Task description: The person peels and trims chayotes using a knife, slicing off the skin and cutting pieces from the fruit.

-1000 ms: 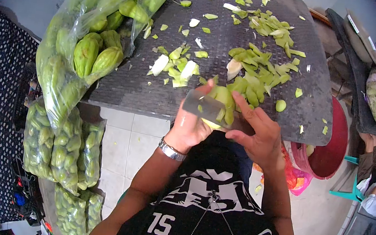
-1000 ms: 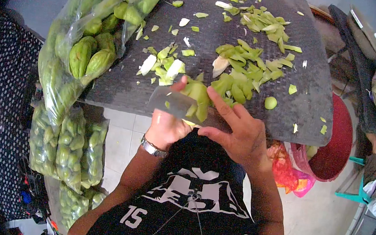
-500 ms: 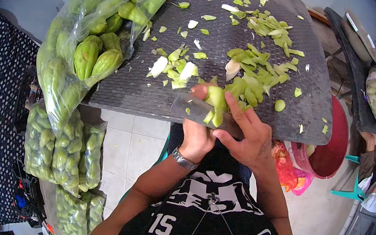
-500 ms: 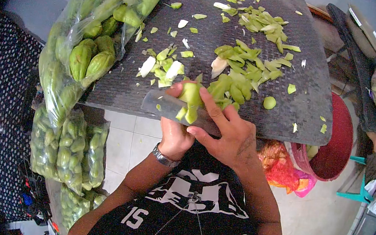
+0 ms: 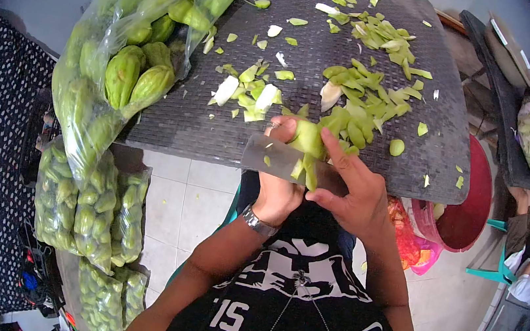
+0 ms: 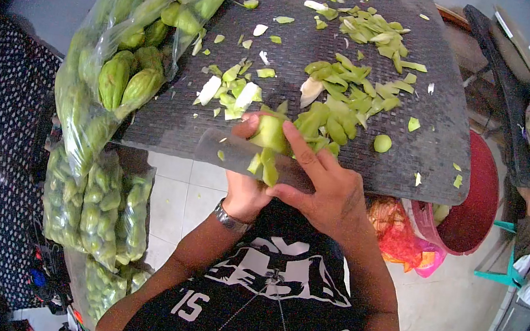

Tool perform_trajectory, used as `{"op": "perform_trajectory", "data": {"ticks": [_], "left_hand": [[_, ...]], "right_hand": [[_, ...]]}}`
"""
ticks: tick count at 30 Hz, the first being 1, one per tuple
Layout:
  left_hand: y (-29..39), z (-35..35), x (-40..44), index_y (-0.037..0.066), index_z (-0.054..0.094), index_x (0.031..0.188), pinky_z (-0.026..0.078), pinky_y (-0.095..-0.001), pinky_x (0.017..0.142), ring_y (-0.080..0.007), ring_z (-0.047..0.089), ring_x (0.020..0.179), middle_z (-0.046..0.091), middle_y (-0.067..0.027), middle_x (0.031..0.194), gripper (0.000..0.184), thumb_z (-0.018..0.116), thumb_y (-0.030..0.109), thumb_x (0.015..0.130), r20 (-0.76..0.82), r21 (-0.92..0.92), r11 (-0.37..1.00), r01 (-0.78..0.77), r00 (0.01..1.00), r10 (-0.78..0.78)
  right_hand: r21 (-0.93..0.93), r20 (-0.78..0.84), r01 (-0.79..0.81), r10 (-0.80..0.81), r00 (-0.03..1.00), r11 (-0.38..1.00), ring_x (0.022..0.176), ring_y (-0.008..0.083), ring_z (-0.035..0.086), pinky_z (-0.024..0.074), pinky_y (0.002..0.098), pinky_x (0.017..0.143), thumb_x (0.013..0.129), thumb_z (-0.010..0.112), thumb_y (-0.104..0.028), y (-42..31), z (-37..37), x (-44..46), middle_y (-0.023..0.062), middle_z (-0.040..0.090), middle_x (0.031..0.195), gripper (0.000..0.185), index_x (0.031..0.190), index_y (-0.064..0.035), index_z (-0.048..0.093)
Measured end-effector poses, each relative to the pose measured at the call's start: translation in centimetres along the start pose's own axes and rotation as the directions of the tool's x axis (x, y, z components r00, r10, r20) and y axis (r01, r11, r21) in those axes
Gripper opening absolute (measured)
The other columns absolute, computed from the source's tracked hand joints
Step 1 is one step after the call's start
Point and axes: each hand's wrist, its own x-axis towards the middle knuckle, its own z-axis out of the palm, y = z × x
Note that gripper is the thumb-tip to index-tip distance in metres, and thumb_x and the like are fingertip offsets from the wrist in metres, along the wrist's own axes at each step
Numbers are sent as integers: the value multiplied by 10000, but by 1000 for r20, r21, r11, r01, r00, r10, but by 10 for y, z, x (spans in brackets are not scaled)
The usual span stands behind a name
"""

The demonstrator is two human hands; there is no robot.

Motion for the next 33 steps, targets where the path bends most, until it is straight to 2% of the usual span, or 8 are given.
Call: {"op": "perform_trajectory", "data": {"ticks": [4,7,10,18,25,28,30,33], "left_hand": [[-2,-3,2,115,565,1177,512,-362,947,-181,631,1040,621,-42,1093,279,534,354,1037,-15,26,999,-29,999,30],[-2,-4,3,112,590,1161,519,-359,935,-180,638,1030,635,-40,1086,275,534,353,1041,-23,93,995,-33,999,35],[-1,1,1,105,609,1149,523,-353,930,-170,644,1032,649,-43,1095,273,524,345,1051,-67,79,997,-25,997,31],[1,4,3,93,615,1164,549,-340,854,-171,662,998,665,-49,1106,256,524,308,1059,11,127,987,-100,995,99],[1,0,6,90,590,1164,573,-329,764,-190,681,942,667,-62,1073,249,530,307,1058,-39,45,998,-32,999,34],[0,-2,5,97,575,1158,593,-326,618,-211,699,857,668,-81,1050,298,515,371,1058,-15,118,989,-89,996,92],[15,1,0,95,589,1121,601,-336,593,-205,708,812,666,-84,993,257,554,330,1023,114,114,993,18,993,-31],[25,9,1,96,586,1131,597,-355,538,-231,720,797,676,-100,981,343,531,417,1026,84,172,979,108,989,-124]], "right_hand": [[-49,87,-72,76,993,996,929,401,710,564,395,793,884,714,-569,-7,-6,3,210,690,1070,829,1525,-86,506],[-50,81,-59,62,995,997,848,391,685,552,402,749,885,726,-546,-4,-5,6,195,671,990,805,1519,-96,519],[-60,13,-2,3,1000,998,684,326,660,558,441,625,884,711,-536,10,3,6,109,569,803,769,1560,-250,478],[145,-11,38,-36,999,989,803,380,693,564,440,715,924,721,-423,9,-4,16,180,646,923,708,1558,-222,477],[97,35,-7,4,999,995,855,410,700,565,442,753,908,726,-463,8,-2,17,201,681,953,748,1559,-197,472],[4,142,-110,108,984,994,788,360,695,564,440,724,958,676,-477,5,-9,20,185,667,893,695,1558,-190,473],[193,103,-72,53,993,979,707,282,664,541,407,640,1011,603,-498,23,-1,22,159,660,849,651,1562,-180,464],[480,374,-486,331,866,731,582,170,585,468,336,516,1068,475,-548,35,-7,20,113,650,785,638,1566,-150,439]]}}
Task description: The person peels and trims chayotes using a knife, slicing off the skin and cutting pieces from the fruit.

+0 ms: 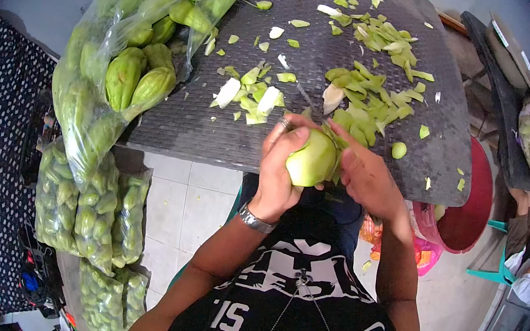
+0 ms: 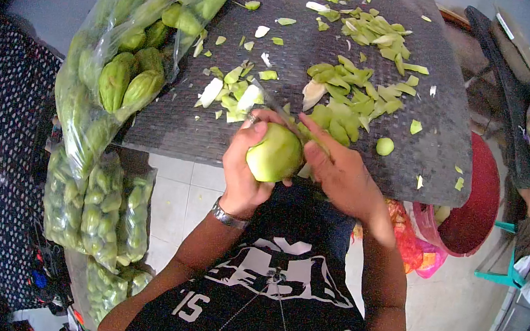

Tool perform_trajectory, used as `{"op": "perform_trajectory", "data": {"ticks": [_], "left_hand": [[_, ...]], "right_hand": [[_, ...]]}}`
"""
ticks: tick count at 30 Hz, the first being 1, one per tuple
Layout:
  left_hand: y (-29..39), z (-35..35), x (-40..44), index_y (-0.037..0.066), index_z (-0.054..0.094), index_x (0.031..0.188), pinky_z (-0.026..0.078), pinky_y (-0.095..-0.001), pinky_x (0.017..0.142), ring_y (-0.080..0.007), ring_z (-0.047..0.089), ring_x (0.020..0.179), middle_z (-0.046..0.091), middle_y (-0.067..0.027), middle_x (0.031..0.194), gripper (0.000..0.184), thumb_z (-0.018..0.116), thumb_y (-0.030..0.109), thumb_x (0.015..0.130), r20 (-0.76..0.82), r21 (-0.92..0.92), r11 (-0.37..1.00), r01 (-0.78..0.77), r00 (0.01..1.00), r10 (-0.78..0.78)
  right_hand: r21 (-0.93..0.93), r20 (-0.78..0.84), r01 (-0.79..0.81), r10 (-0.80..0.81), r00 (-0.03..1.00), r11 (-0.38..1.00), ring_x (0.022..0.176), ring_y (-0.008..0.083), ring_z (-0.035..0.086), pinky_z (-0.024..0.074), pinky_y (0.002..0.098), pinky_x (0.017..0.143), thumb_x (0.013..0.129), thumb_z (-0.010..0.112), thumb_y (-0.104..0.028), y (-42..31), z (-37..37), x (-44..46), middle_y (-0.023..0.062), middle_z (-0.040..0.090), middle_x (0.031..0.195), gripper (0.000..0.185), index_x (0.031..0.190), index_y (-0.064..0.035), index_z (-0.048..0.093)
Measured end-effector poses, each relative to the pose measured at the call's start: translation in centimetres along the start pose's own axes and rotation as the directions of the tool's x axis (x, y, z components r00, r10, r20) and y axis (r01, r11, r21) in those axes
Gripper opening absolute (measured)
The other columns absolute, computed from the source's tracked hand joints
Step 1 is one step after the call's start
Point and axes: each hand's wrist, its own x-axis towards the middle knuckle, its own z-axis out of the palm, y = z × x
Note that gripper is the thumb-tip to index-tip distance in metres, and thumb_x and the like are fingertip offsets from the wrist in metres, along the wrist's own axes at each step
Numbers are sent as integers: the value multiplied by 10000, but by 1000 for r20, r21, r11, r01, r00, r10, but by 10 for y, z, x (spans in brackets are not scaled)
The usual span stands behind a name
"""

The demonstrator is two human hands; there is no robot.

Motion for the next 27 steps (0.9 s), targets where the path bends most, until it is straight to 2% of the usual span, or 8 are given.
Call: {"op": "perform_trajectory", "data": {"ticks": [4,7,10,13,17,19,23,27], "left_hand": [[10,14,12,85,591,1153,606,-385,529,-274,739,845,694,-114,993,504,485,565,1041,-191,-47,992,115,974,-122],[12,7,16,65,616,1147,626,-433,603,-289,749,909,708,-119,1032,558,494,597,1034,-224,-108,987,115,965,-137],[15,2,17,72,617,1155,624,-450,644,-279,739,909,706,-115,1050,508,519,555,1035,-229,-116,988,98,966,-122],[11,-1,17,81,614,1143,606,-442,786,-248,714,973,698,-101,1062,435,559,497,1028,-232,-128,992,25,971,-54],[-3,-11,19,99,610,1096,545,-346,843,-167,653,928,649,-44,1005,263,645,342,1003,-176,-152,986,-67,984,40],[1,-5,15,100,609,1086,548,-339,835,-161,656,925,648,-48,996,285,667,364,998,-160,-150,988,-46,987,21],[1,-4,14,90,621,1098,545,-331,811,-164,655,902,656,-57,988,358,656,432,999,-148,-36,996,-79,986,73],[-4,-8,14,63,644,1113,536,-324,786,-170,652,880,673,-63,991,459,603,509,1013,-155,-18,997,-77,985,74]], "right_hand": [[588,243,-398,315,917,705,450,92,469,360,252,421,1091,348,-605,-9,-16,7,70,638,732,691,1566,-106,399],[323,-183,-240,310,933,915,403,97,425,351,261,400,1092,315,-614,-23,-4,18,76,627,703,711,1553,-79,394],[-116,-311,-50,12,950,992,542,194,611,477,331,506,1080,469,-519,-21,-5,20,146,641,736,648,1531,-55,434],[-430,-254,252,-384,888,867,679,279,696,547,380,618,1004,618,-507,-15,8,20,179,655,812,705,1543,-87,447],[-640,-47,135,-214,976,756,987,364,722,569,410,843,866,808,-409,-55,29,-12,196,708,1175,839,1557,-95,452],[-669,-87,237,-391,916,705,763,370,710,583,452,688,828,737,-625,-38,36,-10,162,678,896,911,1576,-202,436],[-624,-95,343,-504,859,702,712,339,697,576,434,643,830,725,-636,-25,35,-3,127,638,843,899,1579,-231,436],[-767,-36,201,-354,935,609,717,315,668,538,402,643,831,764,-539,-49,31,-15,123,618,833,816,1528,-191,523]]}}
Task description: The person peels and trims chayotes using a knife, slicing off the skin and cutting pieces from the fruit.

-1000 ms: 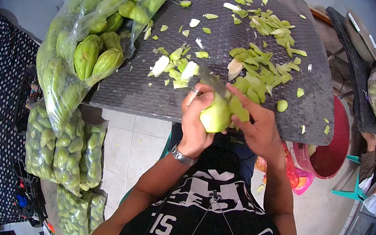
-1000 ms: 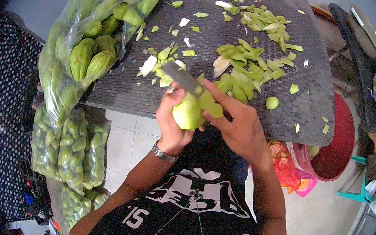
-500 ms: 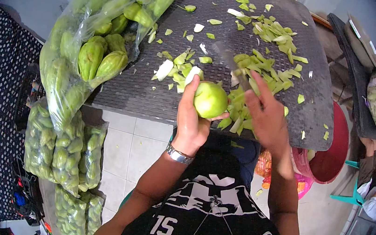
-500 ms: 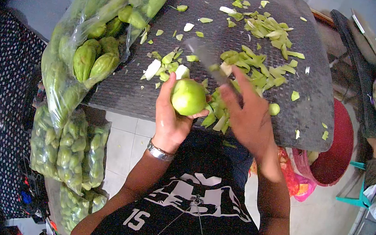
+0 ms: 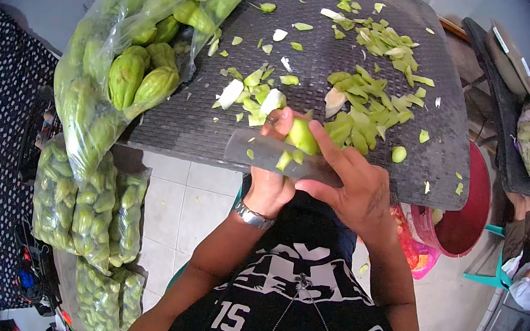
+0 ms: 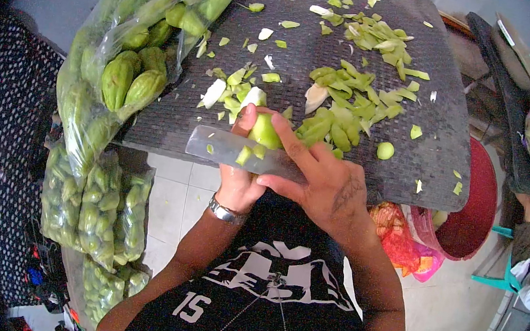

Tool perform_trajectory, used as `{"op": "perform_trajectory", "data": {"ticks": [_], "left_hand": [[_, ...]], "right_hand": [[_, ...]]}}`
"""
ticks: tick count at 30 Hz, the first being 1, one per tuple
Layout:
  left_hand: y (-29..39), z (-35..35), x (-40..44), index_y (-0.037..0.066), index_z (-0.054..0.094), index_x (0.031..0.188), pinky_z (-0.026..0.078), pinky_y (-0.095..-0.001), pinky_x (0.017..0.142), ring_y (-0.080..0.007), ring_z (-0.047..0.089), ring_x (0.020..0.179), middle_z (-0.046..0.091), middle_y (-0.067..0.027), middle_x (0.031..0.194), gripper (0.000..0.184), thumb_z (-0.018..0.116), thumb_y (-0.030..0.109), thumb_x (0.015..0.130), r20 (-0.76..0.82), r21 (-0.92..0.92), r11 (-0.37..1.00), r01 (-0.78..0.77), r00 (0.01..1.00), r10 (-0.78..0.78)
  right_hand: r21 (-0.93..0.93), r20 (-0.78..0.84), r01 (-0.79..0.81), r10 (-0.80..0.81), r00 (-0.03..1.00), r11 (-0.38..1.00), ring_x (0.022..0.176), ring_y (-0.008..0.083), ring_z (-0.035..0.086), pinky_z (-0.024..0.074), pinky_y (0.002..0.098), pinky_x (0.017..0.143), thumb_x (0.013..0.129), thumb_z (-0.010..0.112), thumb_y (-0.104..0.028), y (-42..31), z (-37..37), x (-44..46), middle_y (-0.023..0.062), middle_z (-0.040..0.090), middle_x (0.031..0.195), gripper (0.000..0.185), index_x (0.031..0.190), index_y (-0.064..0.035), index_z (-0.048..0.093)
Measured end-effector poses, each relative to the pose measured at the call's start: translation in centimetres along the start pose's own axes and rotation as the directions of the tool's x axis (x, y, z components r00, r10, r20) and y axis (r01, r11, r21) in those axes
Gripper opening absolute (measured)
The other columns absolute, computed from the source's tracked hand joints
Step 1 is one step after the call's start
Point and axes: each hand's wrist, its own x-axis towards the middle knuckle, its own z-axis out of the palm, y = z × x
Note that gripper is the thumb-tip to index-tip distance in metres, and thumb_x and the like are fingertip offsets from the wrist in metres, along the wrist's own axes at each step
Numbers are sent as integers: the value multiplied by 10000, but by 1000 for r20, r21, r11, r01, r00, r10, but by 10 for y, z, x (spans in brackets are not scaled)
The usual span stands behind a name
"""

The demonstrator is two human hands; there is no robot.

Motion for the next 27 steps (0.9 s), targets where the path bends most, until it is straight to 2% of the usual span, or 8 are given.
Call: {"op": "perform_trajectory", "data": {"ticks": [3,7,10,12,16,19,22,27], "left_hand": [[0,-1,-1,57,642,1106,537,-322,784,-168,651,879,673,-59,990,459,610,505,1013,15,26,999,-18,1000,18],[-1,-1,-3,51,636,1111,542,-322,821,-167,659,904,673,-60,1003,444,600,485,1027,59,33,999,-26,998,24],[-4,-3,-2,46,630,1121,574,-341,741,-167,673,888,669,-60,1007,418,557,452,1055,57,-12,1000,4,998,-4],[-1,-4,-15,68,609,1120,590,-357,635,-183,691,861,671,-77,1008,359,517,411,1074,125,180,983,-41,992,18],[6,1,-14,39,621,1183,602,-447,526,-246,708,767,689,-117,1048,388,496,387,1067,230,-115,986,121,969,-92],[15,-7,-1,39,617,1211,635,-481,597,-328,733,816,704,-167,1086,417,535,408,1035,230,-169,909,381,912,-339],[20,7,0,43,619,1217,646,-507,621,-398,741,893,710,-189,1105,448,571,435,1007,70,-100,931,352,935,-346],[22,-5,8,37,620,1210,554,-639,970,-448,682,1108,698,-207,1140,446,581,442,1026,73,-282,910,303,953,-295]], "right_hand": [[12,-93,68,-67,993,998,611,274,584,491,394,570,836,730,-571,10,7,-1,78,488,727,785,1514,-222,545],[16,-40,53,-52,998,998,632,281,604,496,389,581,840,736,-562,9,-4,-2,85,527,751,763,1501,-224,562],[29,-46,59,-57,997,998,635,299,602,499,400,604,882,740,-500,12,-5,-1,93,564,778,711,1502,-206,557],[55,-74,70,-66,995,996,632,314,593,500,408,623,917,731,-457,28,0,1,102,590,802,679,1507,-175,547],[353,8,11,-15,1000,936,732,315,689,546,390,681,984,667,-426,33,-8,2,170,663,874,585,1491,-161,542],[541,118,-277,254,960,794,744,243,684,529,359,715,1029,627,-398,30,-13,2,189,692,896,535,1438,-60,561],[620,152,-492,522,839,611,727,166,639,509,342,704,1051,600,-404,46,-3,7,178,689,849,483,1323,-5,614],[558,18,-494,586,810,667,668,135,552,480,343,658,1043,614,-423,74,5,13,168,626,718,453,997,19,703]]}}
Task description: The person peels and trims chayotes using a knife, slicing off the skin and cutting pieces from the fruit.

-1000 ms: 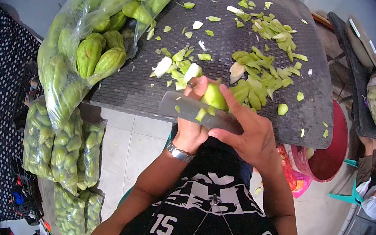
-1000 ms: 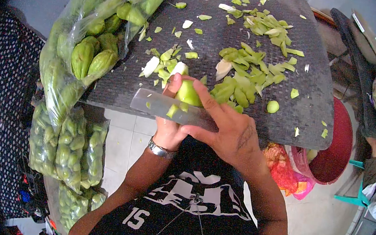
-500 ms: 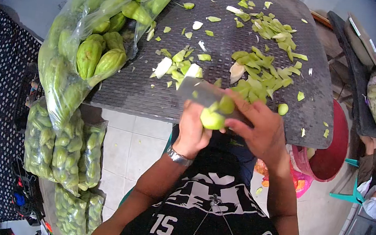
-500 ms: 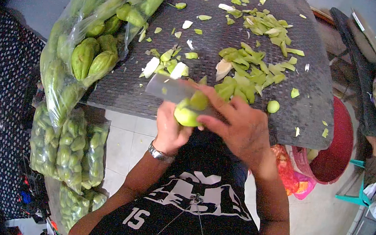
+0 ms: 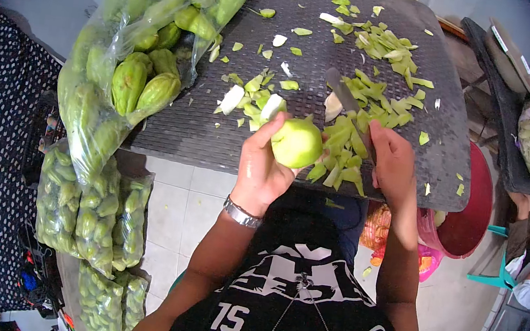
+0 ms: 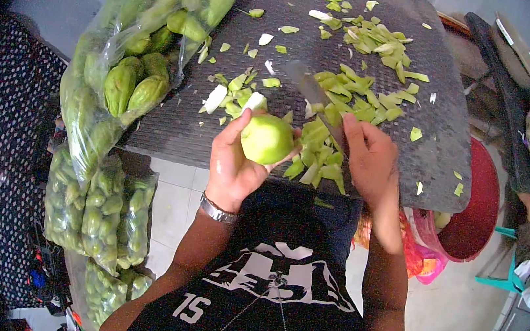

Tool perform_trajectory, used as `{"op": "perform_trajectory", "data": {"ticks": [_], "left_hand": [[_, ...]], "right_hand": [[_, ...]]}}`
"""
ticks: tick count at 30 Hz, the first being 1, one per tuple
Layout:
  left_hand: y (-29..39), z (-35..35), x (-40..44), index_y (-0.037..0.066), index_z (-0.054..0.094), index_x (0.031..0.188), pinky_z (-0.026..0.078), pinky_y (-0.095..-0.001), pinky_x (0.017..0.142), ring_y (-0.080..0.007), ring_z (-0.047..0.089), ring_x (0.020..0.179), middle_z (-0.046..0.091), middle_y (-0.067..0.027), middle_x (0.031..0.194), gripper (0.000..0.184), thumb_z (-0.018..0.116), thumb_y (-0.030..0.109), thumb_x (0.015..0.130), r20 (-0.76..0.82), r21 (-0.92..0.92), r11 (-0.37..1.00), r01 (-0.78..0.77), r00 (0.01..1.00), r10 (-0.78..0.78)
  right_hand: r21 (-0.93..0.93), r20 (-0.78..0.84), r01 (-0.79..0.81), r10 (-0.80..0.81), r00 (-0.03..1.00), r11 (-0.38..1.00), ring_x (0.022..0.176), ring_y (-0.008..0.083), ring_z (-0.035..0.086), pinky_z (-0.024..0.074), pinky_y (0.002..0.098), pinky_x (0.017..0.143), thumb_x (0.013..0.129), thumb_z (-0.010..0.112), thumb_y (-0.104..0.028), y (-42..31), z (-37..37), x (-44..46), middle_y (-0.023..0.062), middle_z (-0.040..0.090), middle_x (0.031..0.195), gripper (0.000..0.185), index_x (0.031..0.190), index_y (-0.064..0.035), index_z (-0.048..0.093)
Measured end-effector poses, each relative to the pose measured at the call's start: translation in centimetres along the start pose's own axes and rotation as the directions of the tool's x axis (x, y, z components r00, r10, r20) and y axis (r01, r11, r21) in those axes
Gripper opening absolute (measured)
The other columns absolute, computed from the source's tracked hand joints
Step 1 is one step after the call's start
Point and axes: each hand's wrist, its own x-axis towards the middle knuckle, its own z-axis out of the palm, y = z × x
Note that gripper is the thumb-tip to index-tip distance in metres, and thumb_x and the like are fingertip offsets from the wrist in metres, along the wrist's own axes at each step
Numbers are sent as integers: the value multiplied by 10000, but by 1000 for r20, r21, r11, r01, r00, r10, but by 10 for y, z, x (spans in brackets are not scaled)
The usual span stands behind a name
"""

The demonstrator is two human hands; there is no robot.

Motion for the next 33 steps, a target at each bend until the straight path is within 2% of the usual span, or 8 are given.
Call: {"op": "perform_trajectory", "data": {"ticks": [2,6,8,11,17,24,29,33], "left_hand": [[2,-1,1,48,628,1189,504,-653,1043,-440,667,1146,694,-212,1149,444,581,459,1029,36,-115,993,17,999,-13],[-3,-3,2,38,644,1154,588,-565,940,-390,698,1074,702,-222,1104,483,574,498,1023,20,-88,994,64,998,-63],[-4,-6,1,31,650,1148,635,-496,845,-363,718,1007,706,-230,1074,516,566,524,1020,45,-111,989,94,995,-90],[3,-35,15,50,659,1118,631,-401,742,-308,725,916,713,-234,1106,530,547,556,1010,541,-204,883,423,800,-259],[2,-4,-8,68,633,1154,620,-376,650,-304,728,892,699,-244,1158,449,559,491,1022,188,133,991,10,981,-35],[1,-8,-13,108,625,1158,613,-438,738,-359,713,979,685,-184,1201,341,613,414,1009,124,51,997,50,991,-56],[-5,-2,-5,91,623,1088,567,-514,873,-314,695,987,696,-160,1121,286,598,357,988,-55,-128,991,24,998,-31],[-16,-10,-2,100,607,1079,532,-470,926,-296,658,1035,660,-104,1057,287,595,346,932,110,-66,997,-43,993,50]], "right_hand": [[-52,-27,19,-20,999,998,640,135,526,466,354,631,1035,622,-436,-7,1,-1,172,602,676,491,895,28,702],[-260,44,-17,29,999,966,589,152,492,441,389,577,1021,627,-476,-12,5,-5,188,588,629,565,808,42,694],[-196,-15,21,-25,1000,980,561,161,463,428,396,558,994,653,-513,-15,9,-5,182,552,590,609,751,46,677],[-190,-44,23,-32,998,982,536,170,449,420,402,545,974,676,-526,-22,10,-7,183,527,563,635,713,53,656],[-328,-8,55,-61,998,943,525,188,452,410,422,538,1005,637,-487,-22,8,-6,192,519,560,615,716,56,637],[-256,-84,32,-55,995,966,533,264,523,433,445,554,998,649,-483,-18,13,-3,222,561,611,605,706,46,608],[-316,126,377,-355,926,871,603,319,629,486,434,601,901,743,-529,-35,30,-44,198,607,673,567,824,20,622],[-359,176,411,-371,912,838,662,397,677,530,457,619,815,784,-591,-44,48,-53,209,629,695,634,784,13,594]]}}
